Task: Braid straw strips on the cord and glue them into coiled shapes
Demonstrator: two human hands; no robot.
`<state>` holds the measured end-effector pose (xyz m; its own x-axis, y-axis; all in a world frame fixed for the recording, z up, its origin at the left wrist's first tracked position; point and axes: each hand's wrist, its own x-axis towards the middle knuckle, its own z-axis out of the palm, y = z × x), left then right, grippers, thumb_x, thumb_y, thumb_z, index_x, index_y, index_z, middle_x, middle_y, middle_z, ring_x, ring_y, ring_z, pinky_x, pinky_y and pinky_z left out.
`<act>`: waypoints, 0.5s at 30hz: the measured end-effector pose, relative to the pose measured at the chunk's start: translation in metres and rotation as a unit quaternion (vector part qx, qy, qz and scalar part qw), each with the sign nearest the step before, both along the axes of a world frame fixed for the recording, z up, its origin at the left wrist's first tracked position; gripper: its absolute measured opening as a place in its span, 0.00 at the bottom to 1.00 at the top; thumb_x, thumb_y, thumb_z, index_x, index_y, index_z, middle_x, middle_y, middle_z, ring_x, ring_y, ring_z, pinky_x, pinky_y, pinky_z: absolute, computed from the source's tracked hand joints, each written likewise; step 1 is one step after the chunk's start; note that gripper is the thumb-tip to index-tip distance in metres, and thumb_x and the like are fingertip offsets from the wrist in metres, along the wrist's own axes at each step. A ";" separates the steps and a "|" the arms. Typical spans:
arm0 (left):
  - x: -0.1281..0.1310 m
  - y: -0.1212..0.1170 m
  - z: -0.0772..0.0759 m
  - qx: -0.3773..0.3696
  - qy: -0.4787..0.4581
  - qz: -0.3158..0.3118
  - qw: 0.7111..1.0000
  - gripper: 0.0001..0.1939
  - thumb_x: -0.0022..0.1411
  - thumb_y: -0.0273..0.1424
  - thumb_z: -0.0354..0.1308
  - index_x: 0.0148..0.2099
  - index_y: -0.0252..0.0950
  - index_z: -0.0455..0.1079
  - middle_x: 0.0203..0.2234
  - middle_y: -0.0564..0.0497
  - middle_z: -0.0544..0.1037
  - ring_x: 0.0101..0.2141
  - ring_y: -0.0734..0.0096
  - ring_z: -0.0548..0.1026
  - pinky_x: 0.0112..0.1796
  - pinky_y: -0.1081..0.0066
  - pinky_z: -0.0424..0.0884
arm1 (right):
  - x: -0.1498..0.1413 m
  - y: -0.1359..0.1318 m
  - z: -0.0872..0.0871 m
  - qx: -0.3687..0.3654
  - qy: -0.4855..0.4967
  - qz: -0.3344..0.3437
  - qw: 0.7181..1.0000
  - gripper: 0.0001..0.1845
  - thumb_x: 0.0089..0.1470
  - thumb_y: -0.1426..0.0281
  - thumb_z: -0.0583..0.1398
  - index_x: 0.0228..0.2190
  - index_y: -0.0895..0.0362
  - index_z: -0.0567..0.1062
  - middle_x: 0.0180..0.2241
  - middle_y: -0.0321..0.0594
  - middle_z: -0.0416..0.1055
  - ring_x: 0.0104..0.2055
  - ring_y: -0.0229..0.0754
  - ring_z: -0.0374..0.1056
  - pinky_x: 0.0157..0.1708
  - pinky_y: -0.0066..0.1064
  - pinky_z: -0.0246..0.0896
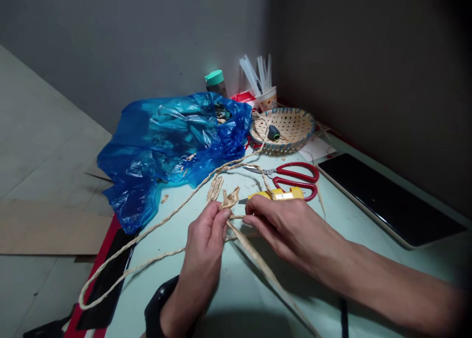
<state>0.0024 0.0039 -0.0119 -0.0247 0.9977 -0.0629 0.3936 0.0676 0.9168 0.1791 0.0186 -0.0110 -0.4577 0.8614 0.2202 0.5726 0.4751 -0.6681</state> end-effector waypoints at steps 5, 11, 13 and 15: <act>0.008 0.000 0.003 0.009 -0.025 0.045 0.999 0.12 0.63 0.35 0.58 0.28 0.37 0.66 0.19 0.58 0.65 0.24 0.75 0.61 0.27 0.75 0.59 | -0.010 -0.013 -0.008 0.096 0.037 0.070 0.992 0.11 0.66 0.73 0.49 0.33 0.58 0.69 0.26 0.38 0.70 0.25 0.39 0.66 0.27 0.31 0.55; 0.012 0.003 0.001 -0.102 -0.179 0.073 0.976 0.13 0.57 0.39 0.63 0.32 0.33 0.71 0.19 0.54 0.72 0.21 0.76 0.66 0.24 0.77 0.62 | -0.026 -0.027 -0.026 0.288 -0.128 0.138 0.939 0.19 0.60 0.82 0.45 0.41 0.70 0.74 0.28 0.53 0.75 0.26 0.48 0.69 0.23 0.37 0.58; 0.008 0.005 0.000 -0.116 -0.207 0.066 0.969 0.13 0.59 0.39 0.62 0.32 0.33 0.70 0.17 0.58 0.66 0.18 0.81 0.59 0.20 0.80 0.55 | -0.023 -0.025 -0.019 0.250 -0.110 0.166 0.947 0.17 0.64 0.78 0.47 0.40 0.68 0.75 0.28 0.51 0.75 0.26 0.47 0.69 0.24 0.37 0.58; 0.005 0.005 0.001 -0.120 -0.229 0.051 0.965 0.14 0.61 0.39 0.61 0.32 0.33 0.70 0.16 0.61 0.60 0.17 0.83 0.52 0.19 0.80 0.47 | -0.013 -0.018 -0.006 0.142 -0.014 0.166 0.976 0.15 0.66 0.69 0.51 0.36 0.62 0.76 0.27 0.44 0.74 0.25 0.43 0.67 0.24 0.34 0.58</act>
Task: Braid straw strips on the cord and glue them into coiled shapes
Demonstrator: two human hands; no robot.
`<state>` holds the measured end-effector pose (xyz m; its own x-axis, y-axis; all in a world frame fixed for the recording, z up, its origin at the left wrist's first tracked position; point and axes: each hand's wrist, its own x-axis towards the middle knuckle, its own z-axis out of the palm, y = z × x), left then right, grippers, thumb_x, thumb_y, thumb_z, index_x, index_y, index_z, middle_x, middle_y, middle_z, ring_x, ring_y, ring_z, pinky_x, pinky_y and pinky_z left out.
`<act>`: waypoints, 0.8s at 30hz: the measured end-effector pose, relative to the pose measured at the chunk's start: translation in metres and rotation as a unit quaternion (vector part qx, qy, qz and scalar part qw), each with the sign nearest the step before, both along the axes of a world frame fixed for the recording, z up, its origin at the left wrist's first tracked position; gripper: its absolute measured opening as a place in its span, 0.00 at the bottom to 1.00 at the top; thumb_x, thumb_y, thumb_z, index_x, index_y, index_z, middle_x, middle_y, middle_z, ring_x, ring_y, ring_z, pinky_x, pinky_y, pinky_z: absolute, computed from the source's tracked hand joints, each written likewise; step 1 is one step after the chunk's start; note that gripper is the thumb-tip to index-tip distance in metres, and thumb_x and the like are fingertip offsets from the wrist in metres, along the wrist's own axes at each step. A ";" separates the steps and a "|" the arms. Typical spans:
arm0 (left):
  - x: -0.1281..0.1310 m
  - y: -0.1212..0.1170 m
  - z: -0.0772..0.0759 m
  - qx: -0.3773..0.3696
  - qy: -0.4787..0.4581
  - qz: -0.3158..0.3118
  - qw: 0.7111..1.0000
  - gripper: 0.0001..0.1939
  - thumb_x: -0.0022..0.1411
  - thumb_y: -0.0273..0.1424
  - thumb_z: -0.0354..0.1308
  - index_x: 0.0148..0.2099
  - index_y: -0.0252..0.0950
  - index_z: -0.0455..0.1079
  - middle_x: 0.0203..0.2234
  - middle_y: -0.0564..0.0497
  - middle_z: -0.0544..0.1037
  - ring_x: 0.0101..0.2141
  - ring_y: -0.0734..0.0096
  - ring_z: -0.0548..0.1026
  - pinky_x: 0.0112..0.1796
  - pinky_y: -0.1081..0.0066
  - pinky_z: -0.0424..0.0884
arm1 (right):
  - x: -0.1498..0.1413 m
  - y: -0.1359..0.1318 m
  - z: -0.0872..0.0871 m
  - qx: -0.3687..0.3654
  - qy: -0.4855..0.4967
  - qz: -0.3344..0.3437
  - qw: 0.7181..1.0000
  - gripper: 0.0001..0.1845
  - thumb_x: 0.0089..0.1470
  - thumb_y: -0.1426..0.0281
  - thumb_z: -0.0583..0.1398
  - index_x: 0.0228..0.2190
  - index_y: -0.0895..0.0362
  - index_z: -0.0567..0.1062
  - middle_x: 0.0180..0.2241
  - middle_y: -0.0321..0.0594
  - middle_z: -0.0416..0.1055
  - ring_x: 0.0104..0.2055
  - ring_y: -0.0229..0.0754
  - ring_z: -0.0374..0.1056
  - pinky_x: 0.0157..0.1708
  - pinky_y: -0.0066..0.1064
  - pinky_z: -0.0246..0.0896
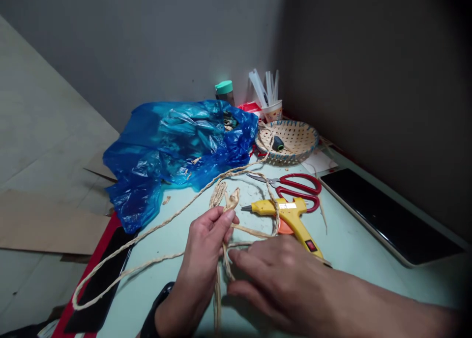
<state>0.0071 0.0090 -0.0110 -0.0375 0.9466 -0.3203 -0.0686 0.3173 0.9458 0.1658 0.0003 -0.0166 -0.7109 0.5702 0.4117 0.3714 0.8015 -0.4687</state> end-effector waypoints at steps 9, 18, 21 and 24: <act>0.006 -0.012 0.008 -0.012 -0.072 -0.123 0.990 0.14 0.62 0.38 0.59 0.31 0.32 0.71 0.16 0.59 0.57 0.19 0.82 0.48 0.20 0.77 0.41 | 0.021 0.041 0.020 -0.558 0.297 0.032 0.774 0.25 0.58 0.64 0.63 0.55 0.53 0.67 0.29 0.32 0.66 0.24 0.32 0.59 0.23 0.23 0.55; 0.012 -0.015 0.005 -0.026 -0.128 -0.113 0.985 0.10 0.61 0.36 0.61 0.39 0.33 0.73 0.18 0.59 0.59 0.19 0.81 0.50 0.19 0.79 0.43 | 0.011 0.039 0.008 -0.492 0.330 -0.027 0.806 0.14 0.59 0.64 0.62 0.26 0.59 0.75 0.22 0.31 0.66 0.22 0.31 0.56 0.22 0.23 0.50; 0.019 -0.020 0.004 -0.026 -0.083 -0.074 0.993 0.11 0.62 0.37 0.61 0.43 0.35 0.72 0.20 0.59 0.61 0.21 0.80 0.54 0.20 0.80 0.49 | 0.007 0.036 0.008 -0.354 0.328 -0.119 0.868 0.12 0.59 0.68 0.62 0.24 0.58 0.77 0.23 0.33 0.70 0.28 0.33 0.64 0.30 0.24 0.57; 0.026 -0.027 0.004 -0.009 -0.017 -0.041 0.999 0.13 0.62 0.41 0.59 0.42 0.36 0.71 0.21 0.58 0.63 0.23 0.77 0.58 0.22 0.78 0.55 | 0.005 0.034 0.010 -0.286 0.318 -0.164 0.889 0.12 0.59 0.70 0.62 0.24 0.58 0.78 0.23 0.32 0.71 0.29 0.34 0.65 0.32 0.25 0.58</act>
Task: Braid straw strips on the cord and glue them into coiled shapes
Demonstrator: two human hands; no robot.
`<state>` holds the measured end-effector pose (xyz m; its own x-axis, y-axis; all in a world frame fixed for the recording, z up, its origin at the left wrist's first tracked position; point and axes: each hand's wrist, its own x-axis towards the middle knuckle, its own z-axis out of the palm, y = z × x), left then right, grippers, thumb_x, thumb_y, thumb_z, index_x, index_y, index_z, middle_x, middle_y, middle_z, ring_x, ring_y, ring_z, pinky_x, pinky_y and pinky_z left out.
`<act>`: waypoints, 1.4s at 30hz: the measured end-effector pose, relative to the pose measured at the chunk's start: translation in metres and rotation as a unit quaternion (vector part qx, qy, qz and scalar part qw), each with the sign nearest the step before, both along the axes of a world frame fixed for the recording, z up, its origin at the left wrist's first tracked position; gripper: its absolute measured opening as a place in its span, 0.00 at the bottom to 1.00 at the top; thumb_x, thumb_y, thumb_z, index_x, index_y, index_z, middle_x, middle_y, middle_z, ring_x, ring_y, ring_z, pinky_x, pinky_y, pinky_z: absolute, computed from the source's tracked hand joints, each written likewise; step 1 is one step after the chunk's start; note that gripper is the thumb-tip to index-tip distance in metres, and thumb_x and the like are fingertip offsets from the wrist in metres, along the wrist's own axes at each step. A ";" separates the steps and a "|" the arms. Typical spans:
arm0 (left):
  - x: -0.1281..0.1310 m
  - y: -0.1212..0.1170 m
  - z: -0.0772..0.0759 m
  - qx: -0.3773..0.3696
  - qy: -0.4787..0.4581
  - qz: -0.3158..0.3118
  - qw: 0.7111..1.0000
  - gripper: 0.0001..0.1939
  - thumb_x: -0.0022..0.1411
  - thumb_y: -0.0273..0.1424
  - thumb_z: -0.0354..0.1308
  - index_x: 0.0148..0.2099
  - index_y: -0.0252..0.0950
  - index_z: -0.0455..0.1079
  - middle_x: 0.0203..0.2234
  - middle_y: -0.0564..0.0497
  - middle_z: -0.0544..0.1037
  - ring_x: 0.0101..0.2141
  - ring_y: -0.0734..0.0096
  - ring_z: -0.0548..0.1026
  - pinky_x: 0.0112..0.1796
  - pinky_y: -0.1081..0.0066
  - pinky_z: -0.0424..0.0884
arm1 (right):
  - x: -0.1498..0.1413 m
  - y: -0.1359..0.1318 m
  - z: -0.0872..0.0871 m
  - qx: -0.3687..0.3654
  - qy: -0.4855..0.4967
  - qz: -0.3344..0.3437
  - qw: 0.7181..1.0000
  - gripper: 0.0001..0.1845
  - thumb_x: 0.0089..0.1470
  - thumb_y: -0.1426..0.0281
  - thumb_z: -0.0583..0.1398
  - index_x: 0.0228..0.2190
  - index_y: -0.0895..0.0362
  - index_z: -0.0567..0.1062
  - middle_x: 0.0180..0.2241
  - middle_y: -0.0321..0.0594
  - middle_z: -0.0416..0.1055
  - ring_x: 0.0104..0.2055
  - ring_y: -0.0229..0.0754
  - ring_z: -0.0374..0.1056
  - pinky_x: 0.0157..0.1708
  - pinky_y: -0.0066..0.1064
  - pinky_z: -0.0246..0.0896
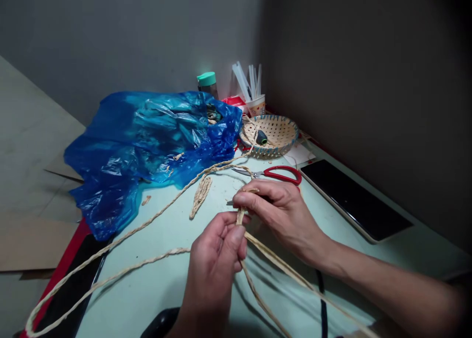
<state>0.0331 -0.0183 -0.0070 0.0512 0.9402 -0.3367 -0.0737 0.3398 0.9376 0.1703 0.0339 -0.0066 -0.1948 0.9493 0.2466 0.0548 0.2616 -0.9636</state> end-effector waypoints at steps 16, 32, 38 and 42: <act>-0.010 0.003 0.002 0.003 -0.014 -0.018 1.000 0.14 0.62 0.38 0.58 0.48 0.37 0.70 0.24 0.54 0.71 0.23 0.75 0.64 0.25 0.75 0.57 | 0.010 0.007 0.002 -0.190 0.098 0.162 0.963 0.13 0.62 0.58 0.59 0.37 0.56 0.71 0.31 0.35 0.69 0.35 0.37 0.67 0.36 0.27 0.61; -0.015 0.003 0.003 0.103 0.078 -0.004 0.992 0.13 0.65 0.36 0.54 0.51 0.42 0.62 0.28 0.54 0.77 0.23 0.74 0.69 0.26 0.73 0.61 | 0.006 -0.011 0.000 -0.007 -0.182 0.158 0.971 0.19 0.67 0.66 0.52 0.24 0.56 0.67 0.23 0.29 0.64 0.26 0.32 0.59 0.28 0.27 0.49; -0.025 0.006 0.004 0.297 0.380 0.003 0.876 0.06 0.66 0.30 0.52 0.41 0.40 0.70 0.29 0.54 0.80 0.29 0.70 0.77 0.34 0.72 0.66 | 0.007 -0.009 -0.001 -0.033 -0.160 0.092 0.982 0.22 0.65 0.67 0.55 0.19 0.57 0.64 0.19 0.28 0.59 0.24 0.32 0.54 0.25 0.28 0.46; -0.028 0.007 0.002 0.400 0.456 0.010 0.795 0.06 0.65 0.25 0.55 0.38 0.39 0.72 0.29 0.56 0.80 0.29 0.75 0.77 0.35 0.77 0.67 | 0.007 -0.004 0.000 -0.080 -0.131 0.082 0.985 0.22 0.64 0.66 0.55 0.20 0.58 0.73 0.19 0.31 0.67 0.23 0.33 0.60 0.26 0.27 0.51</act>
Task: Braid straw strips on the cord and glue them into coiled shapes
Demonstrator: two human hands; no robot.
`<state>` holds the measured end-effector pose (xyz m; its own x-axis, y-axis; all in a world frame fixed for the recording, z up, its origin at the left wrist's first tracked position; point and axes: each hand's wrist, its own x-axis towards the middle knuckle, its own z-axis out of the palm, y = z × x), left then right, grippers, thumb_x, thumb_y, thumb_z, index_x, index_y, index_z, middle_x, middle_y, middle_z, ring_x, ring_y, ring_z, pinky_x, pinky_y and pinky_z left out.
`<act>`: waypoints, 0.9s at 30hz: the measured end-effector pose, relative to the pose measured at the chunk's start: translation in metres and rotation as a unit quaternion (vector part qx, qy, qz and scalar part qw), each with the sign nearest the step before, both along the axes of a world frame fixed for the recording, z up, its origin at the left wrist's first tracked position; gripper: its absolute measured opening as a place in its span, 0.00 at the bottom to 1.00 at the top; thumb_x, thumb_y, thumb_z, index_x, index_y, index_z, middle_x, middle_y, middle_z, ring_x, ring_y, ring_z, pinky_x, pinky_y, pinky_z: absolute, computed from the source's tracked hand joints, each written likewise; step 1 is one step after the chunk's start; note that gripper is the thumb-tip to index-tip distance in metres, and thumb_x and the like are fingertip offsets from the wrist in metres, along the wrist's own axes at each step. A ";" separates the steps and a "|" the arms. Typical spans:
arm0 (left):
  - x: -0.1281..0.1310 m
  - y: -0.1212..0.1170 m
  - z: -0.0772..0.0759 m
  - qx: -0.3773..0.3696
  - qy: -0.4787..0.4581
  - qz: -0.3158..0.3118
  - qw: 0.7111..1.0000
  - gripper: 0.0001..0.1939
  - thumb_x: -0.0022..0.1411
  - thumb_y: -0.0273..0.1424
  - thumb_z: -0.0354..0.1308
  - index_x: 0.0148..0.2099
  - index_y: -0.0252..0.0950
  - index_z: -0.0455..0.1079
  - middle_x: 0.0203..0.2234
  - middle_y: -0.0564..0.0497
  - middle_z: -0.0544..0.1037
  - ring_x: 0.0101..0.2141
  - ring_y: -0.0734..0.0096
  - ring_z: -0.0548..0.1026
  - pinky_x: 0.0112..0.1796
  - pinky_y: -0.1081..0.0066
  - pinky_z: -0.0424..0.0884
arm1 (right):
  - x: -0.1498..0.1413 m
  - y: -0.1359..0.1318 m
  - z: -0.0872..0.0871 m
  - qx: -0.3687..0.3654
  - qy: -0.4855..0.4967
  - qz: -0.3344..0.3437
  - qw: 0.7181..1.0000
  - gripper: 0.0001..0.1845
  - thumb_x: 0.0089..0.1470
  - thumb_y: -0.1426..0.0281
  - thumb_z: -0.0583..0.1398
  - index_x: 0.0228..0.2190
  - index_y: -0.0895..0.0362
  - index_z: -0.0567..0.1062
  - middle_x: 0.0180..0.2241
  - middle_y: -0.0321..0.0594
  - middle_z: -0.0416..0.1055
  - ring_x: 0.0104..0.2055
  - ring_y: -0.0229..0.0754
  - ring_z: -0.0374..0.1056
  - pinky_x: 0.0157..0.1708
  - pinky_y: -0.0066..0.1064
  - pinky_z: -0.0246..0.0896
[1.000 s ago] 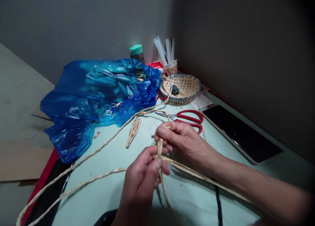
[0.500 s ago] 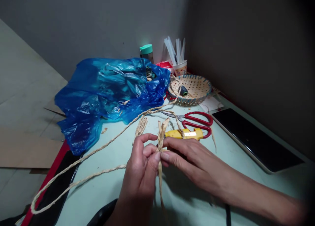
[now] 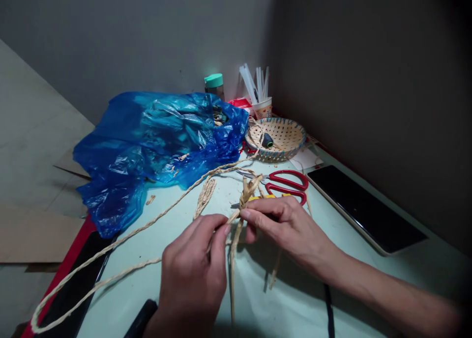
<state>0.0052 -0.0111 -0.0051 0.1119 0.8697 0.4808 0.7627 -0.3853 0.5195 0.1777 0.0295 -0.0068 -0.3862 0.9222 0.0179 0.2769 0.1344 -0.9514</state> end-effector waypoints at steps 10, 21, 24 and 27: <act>0.010 -0.003 -0.023 0.180 0.201 -0.085 0.959 0.13 0.63 0.17 0.50 0.48 0.24 0.72 0.34 0.41 0.83 0.32 0.66 0.81 0.33 0.72 0.72 | -0.002 0.005 -0.005 -0.122 0.181 0.015 0.976 0.16 0.61 0.63 0.59 0.28 0.60 0.80 0.24 0.37 0.73 0.24 0.33 0.63 0.27 0.24 0.56; 0.019 -0.010 -0.007 0.001 -0.071 -0.014 0.997 0.06 0.65 0.28 0.56 0.43 0.38 0.73 0.33 0.49 0.75 0.35 0.67 0.73 0.37 0.68 0.69 | -0.004 0.002 -0.007 -0.106 0.181 -0.017 0.977 0.17 0.60 0.62 0.60 0.23 0.59 0.72 0.23 0.34 0.66 0.27 0.35 0.59 0.29 0.26 0.53; 0.020 -0.002 -0.002 -0.228 -0.330 0.001 0.916 0.06 0.65 0.34 0.57 0.43 0.39 0.68 0.32 0.52 0.74 0.34 0.70 0.74 0.38 0.71 0.69 | -0.007 -0.003 -0.006 -0.117 0.178 0.054 0.975 0.20 0.63 0.62 0.57 0.22 0.58 0.68 0.23 0.33 0.63 0.28 0.36 0.59 0.31 0.27 0.54; 0.019 0.005 -0.004 -0.389 -0.466 -0.063 0.793 0.09 0.67 0.37 0.54 0.41 0.37 0.67 0.25 0.57 0.69 0.23 0.80 0.64 0.25 0.79 0.61 | -0.009 -0.007 -0.008 -0.120 0.177 0.083 0.973 0.16 0.66 0.62 0.53 0.28 0.57 0.68 0.26 0.34 0.67 0.31 0.38 0.65 0.35 0.28 0.59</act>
